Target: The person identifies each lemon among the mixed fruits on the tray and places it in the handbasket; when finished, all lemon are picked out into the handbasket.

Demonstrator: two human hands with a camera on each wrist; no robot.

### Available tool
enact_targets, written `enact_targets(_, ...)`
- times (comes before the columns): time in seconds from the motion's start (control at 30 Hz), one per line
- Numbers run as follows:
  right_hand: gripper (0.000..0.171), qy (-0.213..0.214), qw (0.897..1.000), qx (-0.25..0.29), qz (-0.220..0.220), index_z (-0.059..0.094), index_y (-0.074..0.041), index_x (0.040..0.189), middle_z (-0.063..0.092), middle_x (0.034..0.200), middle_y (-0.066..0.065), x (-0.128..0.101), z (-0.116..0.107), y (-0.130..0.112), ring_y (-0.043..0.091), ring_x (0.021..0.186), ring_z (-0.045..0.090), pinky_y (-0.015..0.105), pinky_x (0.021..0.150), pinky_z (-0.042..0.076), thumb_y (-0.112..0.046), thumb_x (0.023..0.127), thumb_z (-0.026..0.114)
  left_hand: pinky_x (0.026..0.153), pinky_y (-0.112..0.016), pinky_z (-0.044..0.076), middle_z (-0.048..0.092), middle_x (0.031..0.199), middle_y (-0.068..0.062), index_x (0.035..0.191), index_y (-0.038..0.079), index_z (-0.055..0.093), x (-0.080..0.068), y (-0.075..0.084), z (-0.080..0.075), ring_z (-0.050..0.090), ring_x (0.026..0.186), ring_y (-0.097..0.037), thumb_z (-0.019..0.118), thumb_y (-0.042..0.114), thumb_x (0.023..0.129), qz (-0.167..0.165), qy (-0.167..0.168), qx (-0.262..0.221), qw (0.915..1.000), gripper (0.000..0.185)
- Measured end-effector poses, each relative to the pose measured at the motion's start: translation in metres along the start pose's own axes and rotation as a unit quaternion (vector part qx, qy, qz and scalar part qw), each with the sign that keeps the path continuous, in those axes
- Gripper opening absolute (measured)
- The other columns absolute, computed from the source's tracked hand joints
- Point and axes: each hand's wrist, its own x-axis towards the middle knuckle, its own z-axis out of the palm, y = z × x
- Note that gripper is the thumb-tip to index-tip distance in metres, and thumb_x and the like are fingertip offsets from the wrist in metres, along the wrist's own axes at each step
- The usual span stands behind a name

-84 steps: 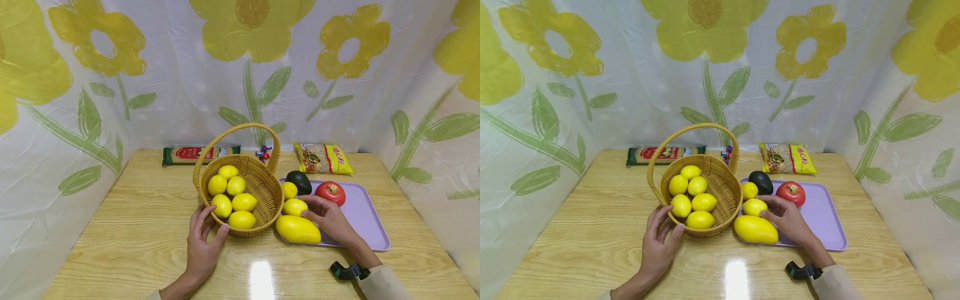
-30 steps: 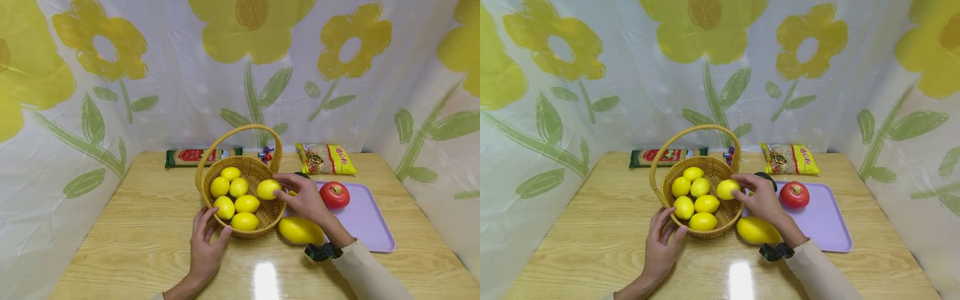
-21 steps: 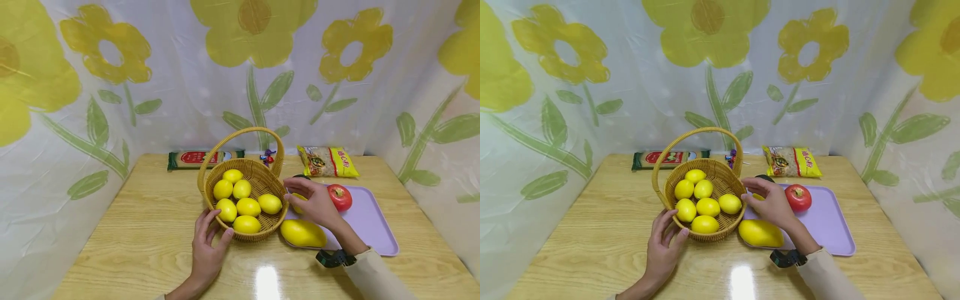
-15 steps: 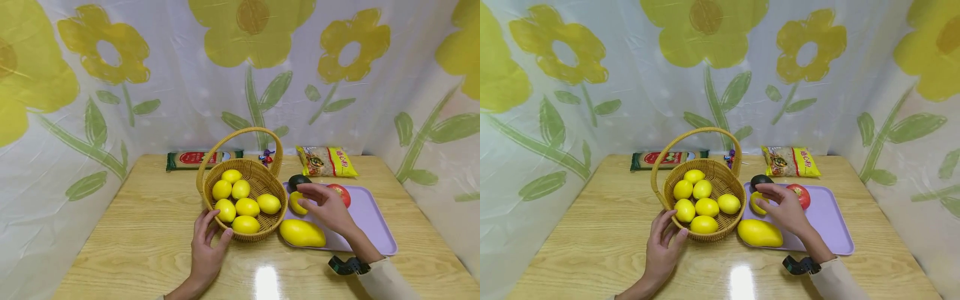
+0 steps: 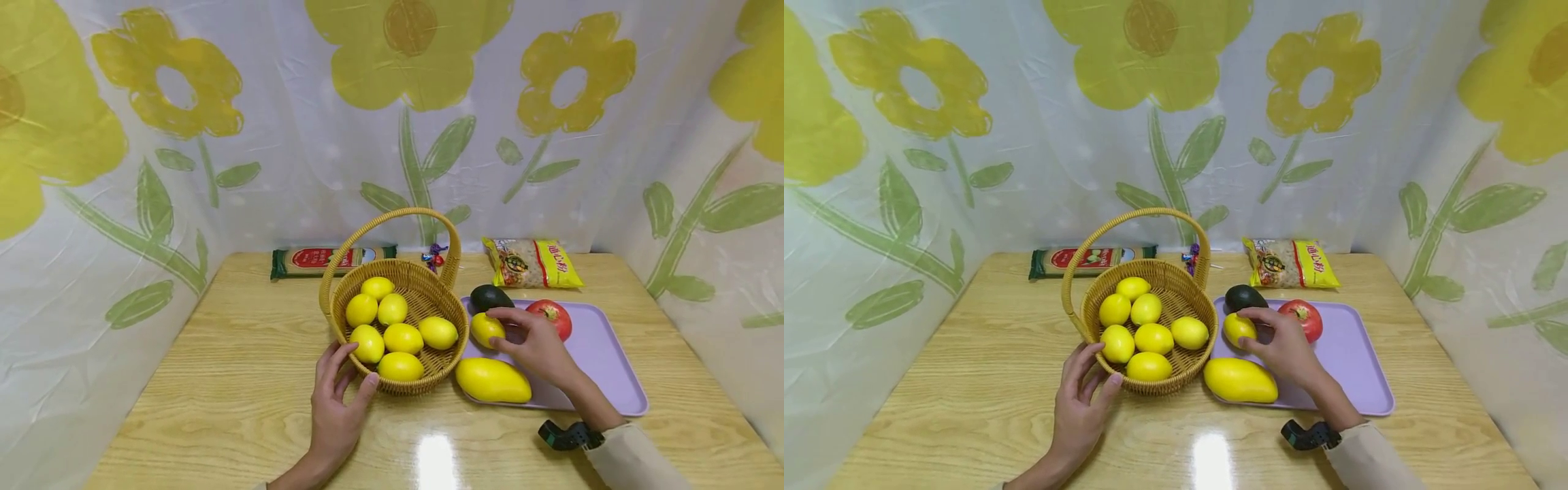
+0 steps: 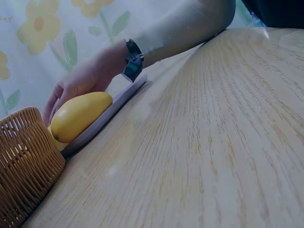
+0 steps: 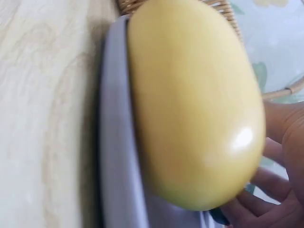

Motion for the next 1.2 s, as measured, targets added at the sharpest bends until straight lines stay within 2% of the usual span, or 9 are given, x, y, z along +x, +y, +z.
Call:
enact_targets(0.1, 0.049, -0.013, 1.000, 0.009, 0.011, 0.071, -0.003, 0.140, 0.072, 0.137, 0.022, 0.000, 0.003, 0.002, 0.038, 0.117, 0.077, 0.043, 0.098, 0.067, -0.005, 0.094, 0.087, 0.118, -0.017, 0.049, 0.029, 0.172, -0.024, 0.150, 0.005, 0.060, 0.000, 0.000, 0.000, 0.044, 0.152, -0.039, 0.077, 0.000, 0.099, 0.003, -0.002, 0.002, 1.0000, 0.054)
enact_targets(0.27, 0.048, -0.030, 0.999, 0.007, 0.028, 0.070, -0.007, 0.141, 0.074, 0.136, 0.017, 0.000, 0.006, 0.002, 0.034, 0.115, 0.077, 0.046, 0.099, 0.067, -0.017, 0.097, 0.086, 0.118, -0.018, 0.050, 0.029, 0.171, -0.026, 0.150, 0.005, 0.060, 0.000, 0.000, 0.000, 0.044, 0.151, -0.042, 0.077, 0.000, 0.099, 0.009, -0.003, 0.005, 0.9999, 0.053)
enact_targets(0.43, 0.048, -0.026, 0.999, -0.013, 0.036, 0.070, -0.009, 0.141, 0.074, 0.136, 0.014, 0.000, 0.004, 0.002, 0.033, 0.117, 0.077, 0.047, 0.101, 0.066, -0.020, 0.098, 0.086, 0.117, -0.018, 0.050, 0.029, 0.171, -0.027, 0.149, 0.005, 0.060, 0.001, 0.000, 0.000, 0.045, 0.151, -0.040, 0.077, -0.001, 0.099, 0.009, 0.000, 0.005, 0.9999, 0.053)
enact_targets(0.6, 0.048, -0.010, 0.999, -0.023, 0.034, 0.070, -0.009, 0.142, 0.075, 0.134, 0.011, -0.002, -0.014, -0.008, 0.030, 0.118, 0.076, 0.044, 0.102, 0.066, -0.017, 0.098, 0.086, 0.117, -0.018, 0.050, 0.030, 0.171, -0.024, 0.149, 0.005, 0.061, -0.001, 0.000, 0.001, 0.045, 0.151, -0.037, 0.077, -0.001, 0.099, 0.003, 0.000, 0.001, 1.0000, 0.054)
enact_targets(0.7, 0.047, -0.015, 1.000, -0.011, 0.010, 0.070, -0.010, 0.142, 0.076, 0.133, 0.009, -0.002, -0.029, -0.021, 0.029, 0.118, 0.075, 0.034, 0.100, 0.066, -0.015, 0.098, 0.085, 0.117, -0.018, 0.050, 0.031, 0.171, -0.024, 0.150, 0.006, 0.060, -0.001, 0.001, 0.001, 0.045, 0.151, -0.037, 0.078, -0.001, 0.099, 0.000, -0.002, 0.003, 1.0000, 0.054)
enact_targets(0.83, 0.044, -0.050, 0.998, 0.030, -0.034, 0.069, -0.012, 0.141, 0.073, 0.136, 0.008, 0.001, -0.038, -0.045, 0.025, 0.118, 0.074, 0.024, 0.097, 0.065, -0.012, 0.099, 0.083, 0.117, -0.017, 0.050, 0.030, 0.171, -0.026, 0.150, 0.006, 0.060, -0.002, 0.000, 0.000, 0.045, 0.151, -0.039, 0.077, 0.000, 0.099, 0.001, -0.005, 0.006, 1.0000, 0.055)
enact_targets(0.93, 0.043, -0.092, 0.993, 0.048, -0.064, 0.070, -0.015, 0.141, 0.073, 0.137, 0.005, 0.007, -0.035, -0.061, 0.019, 0.118, 0.073, 0.025, 0.100, 0.064, -0.012, 0.100, 0.083, 0.116, -0.017, 0.050, 0.030, 0.171, -0.027, 0.150, 0.005, 0.060, -0.002, 0.000, -0.001, 0.046, 0.150, -0.040, 0.077, 0.000, 0.099, 0.003, -0.003, 0.006, 1.0000, 0.054)
enact_targets(1.03, 0.041, -0.131, 0.987, 0.035, -0.081, 0.072, -0.019, 0.139, 0.074, 0.136, 0.001, 0.016, -0.026, -0.074, 0.016, 0.119, 0.073, 0.028, 0.103, 0.064, -0.014, 0.099, 0.083, 0.116, -0.018, 0.051, 0.030, 0.171, -0.027, 0.150, 0.004, 0.060, -0.001, 0.000, -0.001, 0.047, 0.149, -0.040, 0.077, 0.000, 0.099, 0.004, 0.000, 0.005, 1.0000, 0.054)
enact_targets(1.2, 0.037, -0.195, 0.974, -0.047, -0.110, 0.075, -0.020, 0.136, 0.076, 0.133, -0.003, 0.029, -0.006, -0.092, 0.015, 0.113, 0.074, 0.036, 0.100, 0.066, -0.019, 0.100, 0.081, 0.117, -0.020, 0.052, 0.031, 0.171, -0.024, 0.150, 0.006, 0.061, -0.001, 0.000, 0.000, 0.047, 0.148, -0.037, 0.078, 0.000, 0.098, 0.000, 0.002, 0.004, 1.0000, 0.054)
